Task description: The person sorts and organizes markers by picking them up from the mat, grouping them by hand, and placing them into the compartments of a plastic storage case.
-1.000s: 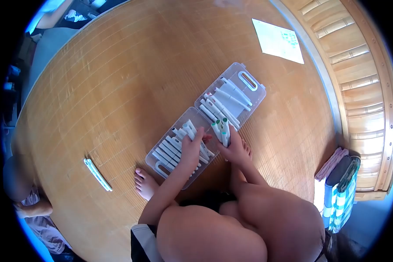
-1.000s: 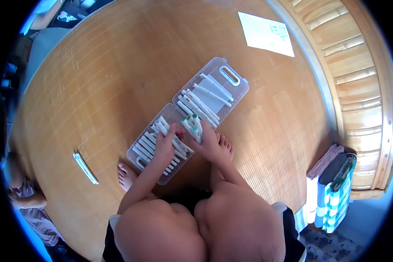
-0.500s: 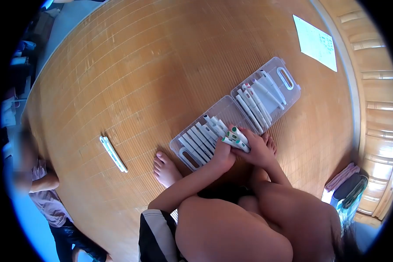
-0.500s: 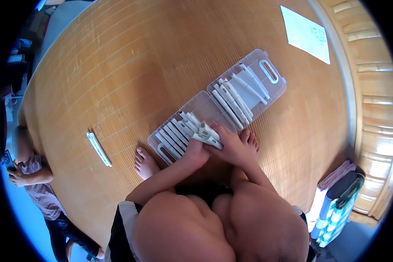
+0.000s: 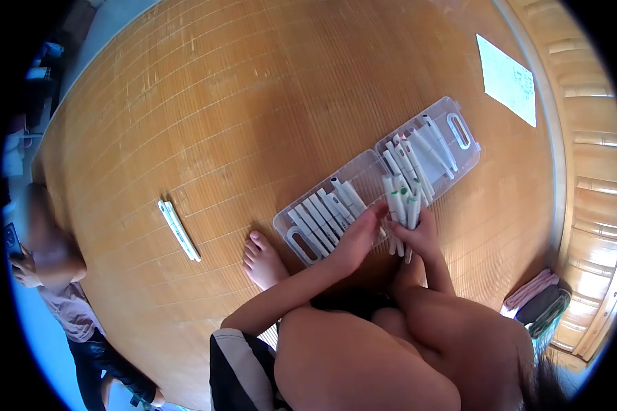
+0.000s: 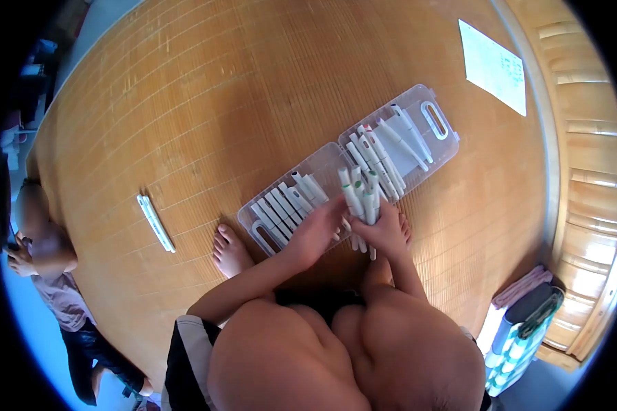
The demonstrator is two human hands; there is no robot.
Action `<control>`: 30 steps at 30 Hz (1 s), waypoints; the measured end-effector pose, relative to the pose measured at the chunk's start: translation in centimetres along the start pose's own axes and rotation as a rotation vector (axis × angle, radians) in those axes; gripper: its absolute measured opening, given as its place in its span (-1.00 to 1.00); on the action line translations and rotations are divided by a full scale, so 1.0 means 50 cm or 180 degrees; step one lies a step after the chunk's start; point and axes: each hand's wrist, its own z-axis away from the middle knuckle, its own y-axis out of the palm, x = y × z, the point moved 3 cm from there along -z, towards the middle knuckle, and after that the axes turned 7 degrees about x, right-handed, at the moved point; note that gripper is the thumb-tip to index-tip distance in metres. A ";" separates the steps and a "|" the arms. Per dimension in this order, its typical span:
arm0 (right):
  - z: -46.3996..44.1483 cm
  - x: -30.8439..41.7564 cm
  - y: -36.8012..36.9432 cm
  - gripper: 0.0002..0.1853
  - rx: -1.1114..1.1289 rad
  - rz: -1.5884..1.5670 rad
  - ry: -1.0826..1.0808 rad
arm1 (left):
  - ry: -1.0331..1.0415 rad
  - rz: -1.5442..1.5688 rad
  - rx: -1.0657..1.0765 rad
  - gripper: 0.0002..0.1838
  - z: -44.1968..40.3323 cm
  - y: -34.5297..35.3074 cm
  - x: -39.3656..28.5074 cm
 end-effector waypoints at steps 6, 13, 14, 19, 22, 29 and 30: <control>0.007 -0.028 -0.012 -0.60 -0.0160 -0.0308 0.0420 | 0.0403 -0.6574 0.0444 -0.28 0.082 -0.014 -0.061; 0.009 -0.028 -0.017 -0.60 -0.0338 -0.0129 0.0082 | 0.0186 -0.7327 0.0482 -0.29 0.031 -0.040 -0.063; 0.009 -0.031 -0.018 -0.60 -0.0349 -0.0138 0.0095 | 0.0275 -0.7409 0.0572 -0.29 0.028 -0.042 -0.063; 0.012 -0.052 -0.024 -0.59 -0.0358 -0.0452 0.0291 | 0.0346 -0.7341 0.0598 -0.28 0.030 -0.043 -0.065; 0.010 -0.036 -0.021 -0.56 -0.0269 -0.0035 0.0303 | 0.0312 -0.7309 0.0640 -0.28 0.028 -0.045 -0.064; -0.017 -0.023 -0.005 -0.60 -0.0285 0.0413 -0.0318 | 0.0150 -0.7335 0.0230 -0.23 0.036 -0.039 -0.069; -0.023 -0.028 -0.004 -0.58 -0.0179 0.0719 -0.0275 | 0.0150 -0.7333 0.0238 -0.23 0.038 -0.040 -0.069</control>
